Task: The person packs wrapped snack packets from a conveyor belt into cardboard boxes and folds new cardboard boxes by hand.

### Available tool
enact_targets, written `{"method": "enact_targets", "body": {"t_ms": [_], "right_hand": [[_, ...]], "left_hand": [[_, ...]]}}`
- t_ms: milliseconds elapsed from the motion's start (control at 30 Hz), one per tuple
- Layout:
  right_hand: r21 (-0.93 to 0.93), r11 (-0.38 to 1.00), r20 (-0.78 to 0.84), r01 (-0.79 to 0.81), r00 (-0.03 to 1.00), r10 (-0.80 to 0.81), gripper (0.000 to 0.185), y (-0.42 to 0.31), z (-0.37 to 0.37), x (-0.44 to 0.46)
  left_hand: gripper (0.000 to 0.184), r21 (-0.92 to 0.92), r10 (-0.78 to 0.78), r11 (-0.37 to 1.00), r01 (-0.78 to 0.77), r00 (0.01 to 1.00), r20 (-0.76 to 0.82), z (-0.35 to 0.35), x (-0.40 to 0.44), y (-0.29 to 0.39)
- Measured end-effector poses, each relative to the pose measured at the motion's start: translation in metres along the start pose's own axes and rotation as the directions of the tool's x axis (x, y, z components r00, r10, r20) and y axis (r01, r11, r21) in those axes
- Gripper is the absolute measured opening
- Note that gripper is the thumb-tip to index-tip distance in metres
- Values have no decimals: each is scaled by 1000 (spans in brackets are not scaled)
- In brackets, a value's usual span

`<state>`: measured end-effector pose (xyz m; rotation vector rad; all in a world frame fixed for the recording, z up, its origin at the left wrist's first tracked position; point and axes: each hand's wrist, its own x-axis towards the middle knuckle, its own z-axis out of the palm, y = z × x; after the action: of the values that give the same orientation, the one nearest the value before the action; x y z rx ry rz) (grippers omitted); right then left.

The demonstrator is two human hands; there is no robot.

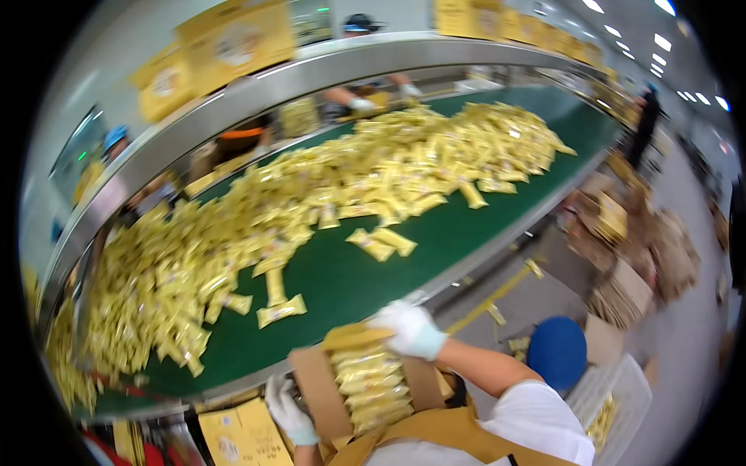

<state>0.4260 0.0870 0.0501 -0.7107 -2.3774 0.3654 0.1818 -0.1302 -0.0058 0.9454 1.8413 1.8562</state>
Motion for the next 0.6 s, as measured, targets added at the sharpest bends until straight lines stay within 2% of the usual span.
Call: {"method": "enact_targets", "body": {"t_ms": [33, 67, 100, 133, 167, 200, 233, 300, 333, 367, 433, 500, 567, 600], "right_hand": [[-58, 996, -57, -74, 996, 70, 18, 4, -5, -2], [-77, 978, -60, -195, 980, 191, 15, 13, -6, -1], [-99, 941, -73, -324, 945, 317, 12, 19, -5, 0], [-74, 901, -110, -428, 901, 419, 18, 26, -4, 0], [-88, 865, -87, -494, 869, 488, 30, 36, -1, -1], [-114, 845, -26, -523, 852, 523, 37, 46, 2, 0], [-144, 822, 36, -551, 828, 560, 44, 53, 4, 3], [-197, 834, 122, -516, 831, 543, 48, 52, 0, 16], [-224, 837, 161, -499, 828, 537, 51, 48, -4, 22], [-183, 864, 148, -468, 856, 495, 53, 46, -4, 27], [-103, 910, 106, -401, 905, 411, 58, 44, -3, 37], [21, 934, 66, -358, 932, 356, 53, 26, -21, 59], [184, 915, 77, -359, 933, 351, 44, -5, -49, 95], [275, 928, 22, -252, 967, 256, 37, -3, -53, 111]], "left_hand": [[40, -66, -135, 989, 133, 990, -26, -4, 2, -17], [39, -74, -208, 976, 205, 978, -26, -10, 0, -53], [41, 358, 11, 933, -33, 998, 63, -9, -5, -62], [42, 315, -213, 936, 159, 966, 145, -3, -13, -66], [56, 381, -359, 895, 231, 881, 310, 14, -19, -25], [74, 222, -352, 933, 283, 844, 405, 28, -30, -35], [81, 10, -369, 901, 434, 752, 546, 43, -33, -30], [86, -238, -343, 734, 636, 650, 678, 58, -33, -58], [85, -296, -356, 666, 685, 641, 680, 64, -31, -114], [85, -344, -380, 623, 703, 656, 652, 65, -26, -123], [86, -435, -437, 568, 698, 705, 559, 67, -10, -90], [84, -468, -411, 631, 619, 778, 475, 67, 22, -48], [83, -468, -313, 744, 477, 868, 386, 60, 68, -14], [82, -457, -235, 808, 372, 915, 328, 52, 98, 8]]}}
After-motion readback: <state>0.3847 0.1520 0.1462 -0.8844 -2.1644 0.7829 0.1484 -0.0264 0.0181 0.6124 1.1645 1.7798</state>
